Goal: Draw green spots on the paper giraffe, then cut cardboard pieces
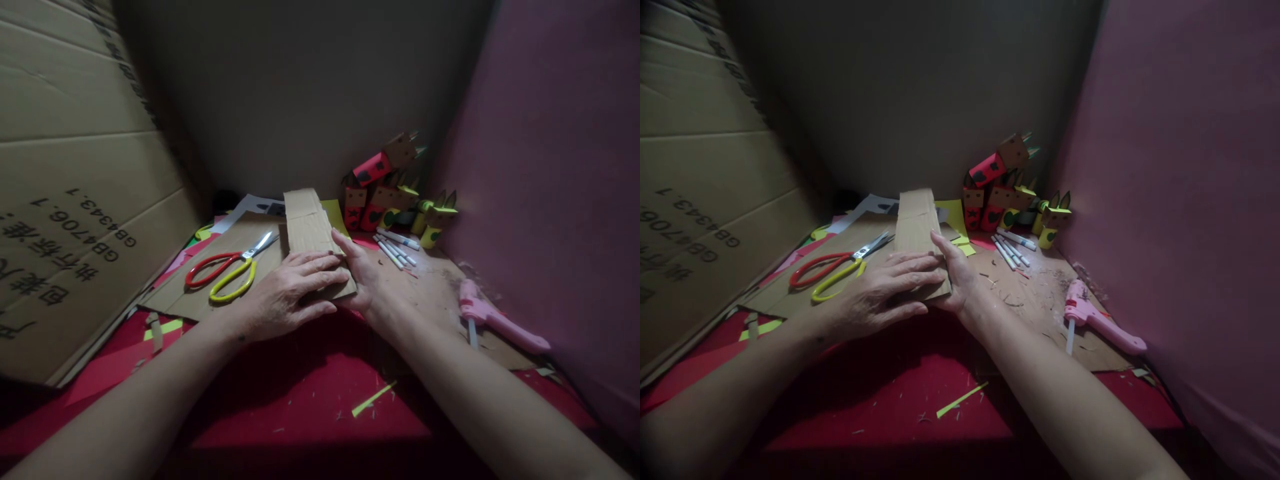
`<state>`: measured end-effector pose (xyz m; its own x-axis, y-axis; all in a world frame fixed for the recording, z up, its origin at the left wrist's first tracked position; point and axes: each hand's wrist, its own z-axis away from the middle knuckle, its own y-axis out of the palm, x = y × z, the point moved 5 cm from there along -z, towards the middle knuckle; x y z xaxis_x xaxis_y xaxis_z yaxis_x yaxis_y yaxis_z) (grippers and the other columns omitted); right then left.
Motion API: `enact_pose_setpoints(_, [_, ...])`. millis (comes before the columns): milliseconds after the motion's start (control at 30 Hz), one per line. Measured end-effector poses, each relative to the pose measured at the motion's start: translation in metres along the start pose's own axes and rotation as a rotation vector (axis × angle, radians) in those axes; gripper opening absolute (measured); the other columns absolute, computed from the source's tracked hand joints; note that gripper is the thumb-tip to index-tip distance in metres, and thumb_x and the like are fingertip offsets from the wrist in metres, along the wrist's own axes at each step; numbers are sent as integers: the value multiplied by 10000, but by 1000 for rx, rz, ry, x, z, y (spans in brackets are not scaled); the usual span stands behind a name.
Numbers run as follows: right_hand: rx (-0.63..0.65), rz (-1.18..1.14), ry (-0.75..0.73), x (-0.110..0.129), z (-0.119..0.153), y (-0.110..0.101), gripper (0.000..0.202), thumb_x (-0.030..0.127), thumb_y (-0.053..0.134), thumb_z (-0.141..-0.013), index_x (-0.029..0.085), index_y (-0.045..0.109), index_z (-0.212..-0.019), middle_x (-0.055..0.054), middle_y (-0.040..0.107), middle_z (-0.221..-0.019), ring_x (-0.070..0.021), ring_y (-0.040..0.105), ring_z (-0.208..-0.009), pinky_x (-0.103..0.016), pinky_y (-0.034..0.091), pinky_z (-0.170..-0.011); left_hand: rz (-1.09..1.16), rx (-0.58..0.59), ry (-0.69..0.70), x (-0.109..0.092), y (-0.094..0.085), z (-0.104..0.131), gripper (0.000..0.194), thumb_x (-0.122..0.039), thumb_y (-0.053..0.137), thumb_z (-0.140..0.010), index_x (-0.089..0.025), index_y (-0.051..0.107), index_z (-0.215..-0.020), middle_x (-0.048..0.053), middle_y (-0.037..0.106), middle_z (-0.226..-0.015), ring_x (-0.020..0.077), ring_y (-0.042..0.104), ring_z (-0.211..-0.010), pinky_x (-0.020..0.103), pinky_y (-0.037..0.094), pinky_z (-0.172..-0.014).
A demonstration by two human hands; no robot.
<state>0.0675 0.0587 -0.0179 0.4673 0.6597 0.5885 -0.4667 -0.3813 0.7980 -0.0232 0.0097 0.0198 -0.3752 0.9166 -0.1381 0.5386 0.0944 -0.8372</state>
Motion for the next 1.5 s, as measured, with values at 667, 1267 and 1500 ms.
enact_pose_setpoints(667, [-110, 47, -6, -2, -1, -8, 218, 303, 555, -854, 149, 607, -709, -26, 639, -550, -169, 632, -536, -293, 558, -579, 267, 8, -64, 1, -3, 1, 784, -217, 709, -761, -256, 309, -1433, 100, 418, -1452, 262, 369, -1349, 469, 324, -1124])
enact_pose_setpoints(1267, [-186, 44, -46, -2, 1, -10, 274, 390, 626, -813, 136, 624, -711, -71, 638, -633, -217, 648, -667, -398, 556, -709, 550, 45, -283, 21, -18, 3, 488, -266, 707, -774, -239, 555, -1236, 69, 595, -1245, 241, 537, -1173, 403, 441, -998])
enact_pose_setpoints(1500, [-167, 44, -33, -4, 2, -8, 300, 421, 653, -785, 149, 607, -665, -61, 643, -610, -235, 667, -716, -391, 557, -724, 299, 11, -149, 8, -4, 1, 586, -297, 683, -795, -235, 441, -1325, 110, 510, -1337, 259, 475, -1236, 437, 406, -1031])
